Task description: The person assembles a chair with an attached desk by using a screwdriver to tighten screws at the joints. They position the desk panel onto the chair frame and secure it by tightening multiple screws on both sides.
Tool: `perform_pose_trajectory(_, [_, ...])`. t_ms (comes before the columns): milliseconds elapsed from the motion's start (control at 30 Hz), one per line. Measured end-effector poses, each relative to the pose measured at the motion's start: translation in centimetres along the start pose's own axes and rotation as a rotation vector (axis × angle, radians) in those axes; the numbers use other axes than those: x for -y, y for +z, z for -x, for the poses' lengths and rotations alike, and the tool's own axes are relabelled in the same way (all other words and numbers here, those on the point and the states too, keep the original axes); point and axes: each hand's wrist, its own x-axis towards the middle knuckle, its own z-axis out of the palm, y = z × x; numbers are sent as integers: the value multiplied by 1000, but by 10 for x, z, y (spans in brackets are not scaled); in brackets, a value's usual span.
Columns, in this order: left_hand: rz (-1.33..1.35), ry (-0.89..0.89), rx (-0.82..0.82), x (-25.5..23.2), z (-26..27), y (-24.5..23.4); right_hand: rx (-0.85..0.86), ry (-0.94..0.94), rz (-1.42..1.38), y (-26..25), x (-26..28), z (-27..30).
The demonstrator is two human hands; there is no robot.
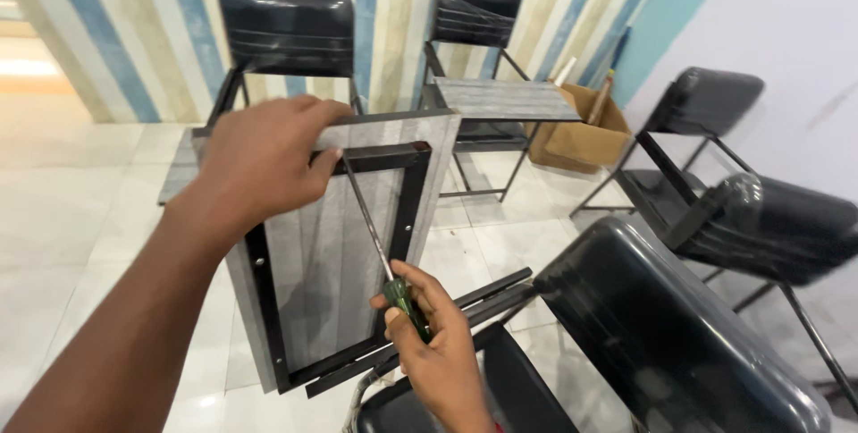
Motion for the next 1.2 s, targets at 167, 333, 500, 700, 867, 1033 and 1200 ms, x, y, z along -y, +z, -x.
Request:
perform_pose_trajectory(167, [73, -31, 214, 2, -5, -3, -91, 162, -63, -1, 0, 10])
perform_pose_trajectory(333, [60, 142, 95, 9, 4, -2, -137, 235, -71, 8, -3, 18])
perform_pose_trajectory(500, [17, 165, -3, 13, 11, 6, -222, 233, -76, 25, -5, 23])
perform_pose_trajectory(700, [-45, 212, -7, 15, 14, 14, -258, 124, -38, 40, -10, 29])
perform_pose_trajectory(867, [-112, 237, 16, 17, 13, 13, -321, 36, 79, 46, -8, 29])
perform_pose_trajectory(1033, [-77, 241, -14, 16, 17, 12, -350, 53, 153, 40, -4, 35])
perform_pose_trajectory(1200, [-142, 221, -2, 14, 17, 13, -287, -8, 89, 38, -2, 36])
